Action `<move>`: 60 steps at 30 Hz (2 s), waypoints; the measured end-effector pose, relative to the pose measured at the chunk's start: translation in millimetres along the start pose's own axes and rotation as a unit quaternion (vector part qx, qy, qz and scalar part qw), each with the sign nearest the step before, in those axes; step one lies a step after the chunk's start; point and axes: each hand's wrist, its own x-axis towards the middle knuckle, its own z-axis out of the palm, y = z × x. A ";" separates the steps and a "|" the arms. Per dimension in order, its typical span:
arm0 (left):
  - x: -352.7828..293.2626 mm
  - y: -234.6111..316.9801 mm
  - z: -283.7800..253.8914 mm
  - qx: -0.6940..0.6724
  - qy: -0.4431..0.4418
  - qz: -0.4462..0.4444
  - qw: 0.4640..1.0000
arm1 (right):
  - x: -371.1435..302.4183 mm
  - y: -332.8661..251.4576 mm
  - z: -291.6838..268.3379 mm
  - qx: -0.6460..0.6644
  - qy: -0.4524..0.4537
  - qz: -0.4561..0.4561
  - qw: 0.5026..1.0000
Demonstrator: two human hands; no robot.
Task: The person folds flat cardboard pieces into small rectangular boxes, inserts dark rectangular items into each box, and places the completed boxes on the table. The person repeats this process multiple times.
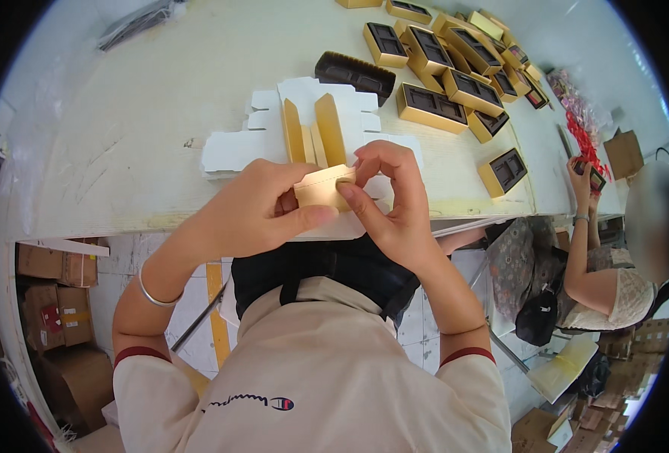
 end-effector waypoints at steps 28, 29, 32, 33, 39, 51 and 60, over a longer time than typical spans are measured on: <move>-4.3 12.0 9.3 0.320 0.122 0.130 0.930 | 17.4 -16.9 -23.4 -0.241 -0.240 -0.180 0.923; -6.5 10.5 7.4 0.327 0.119 0.120 0.930 | 19.2 -19.0 -25.5 -0.200 -0.229 -0.173 0.937; -12.6 6.7 -4.9 0.307 0.075 0.124 0.941 | 35.5 -11.0 -60.8 -0.334 -0.158 -0.148 0.917; -10.1 6.1 -12.1 0.294 0.053 0.140 0.944 | 35.5 -2.4 -70.1 -0.344 -0.170 -0.148 0.912; 4.8 14.8 -10.6 0.495 0.273 0.184 0.804 | 21.9 10.2 -61.3 -0.344 -0.143 -0.167 0.913; 4.8 -1.5 -0.7 0.263 0.081 0.159 0.948 | 19.5 3.1 -65.8 -0.235 -0.271 -0.160 0.920; 13.8 -10.7 1.9 0.229 0.132 0.119 0.957 | 37.7 26.2 -25.2 -0.206 -0.190 -0.174 0.944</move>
